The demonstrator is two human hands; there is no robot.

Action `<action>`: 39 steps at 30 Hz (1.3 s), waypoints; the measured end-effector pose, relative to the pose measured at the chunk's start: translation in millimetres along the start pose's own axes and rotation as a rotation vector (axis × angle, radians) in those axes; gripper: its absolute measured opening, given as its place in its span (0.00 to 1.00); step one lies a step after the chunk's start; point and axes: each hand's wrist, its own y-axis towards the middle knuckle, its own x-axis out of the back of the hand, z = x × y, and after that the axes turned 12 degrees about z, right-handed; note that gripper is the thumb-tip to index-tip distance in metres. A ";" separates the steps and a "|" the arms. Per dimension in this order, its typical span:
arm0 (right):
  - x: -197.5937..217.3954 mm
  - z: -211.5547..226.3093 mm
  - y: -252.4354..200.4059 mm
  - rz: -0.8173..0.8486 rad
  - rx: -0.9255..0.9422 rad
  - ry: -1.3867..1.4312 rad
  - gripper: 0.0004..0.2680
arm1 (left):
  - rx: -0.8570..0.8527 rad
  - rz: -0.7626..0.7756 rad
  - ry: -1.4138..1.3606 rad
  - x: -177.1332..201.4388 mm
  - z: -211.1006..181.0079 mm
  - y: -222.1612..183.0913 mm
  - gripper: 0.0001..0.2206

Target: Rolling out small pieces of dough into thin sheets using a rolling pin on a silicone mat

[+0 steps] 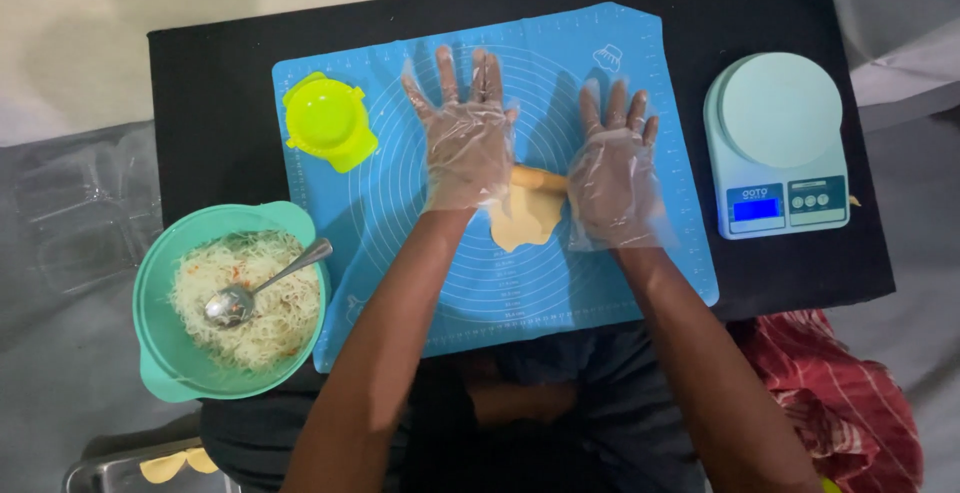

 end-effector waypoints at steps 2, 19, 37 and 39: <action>0.8 -0.3 2.8 0.004 -0.014 -0.122 0.25 | 0.005 0.019 -0.011 3.7 1.1 1.9 0.32; -18.2 -36.4 27.8 -0.341 0.142 0.672 0.18 | 0.038 -0.142 0.053 6.8 -5.2 40.1 0.30; 55.4 2.8 -35.1 0.032 0.290 0.032 0.10 | -0.144 -0.224 -0.168 7.8 16.3 -13.2 0.29; 46.5 3.0 -32.5 0.095 0.177 -0.068 0.10 | -0.120 -0.051 -0.251 23.3 14.2 -27.4 0.29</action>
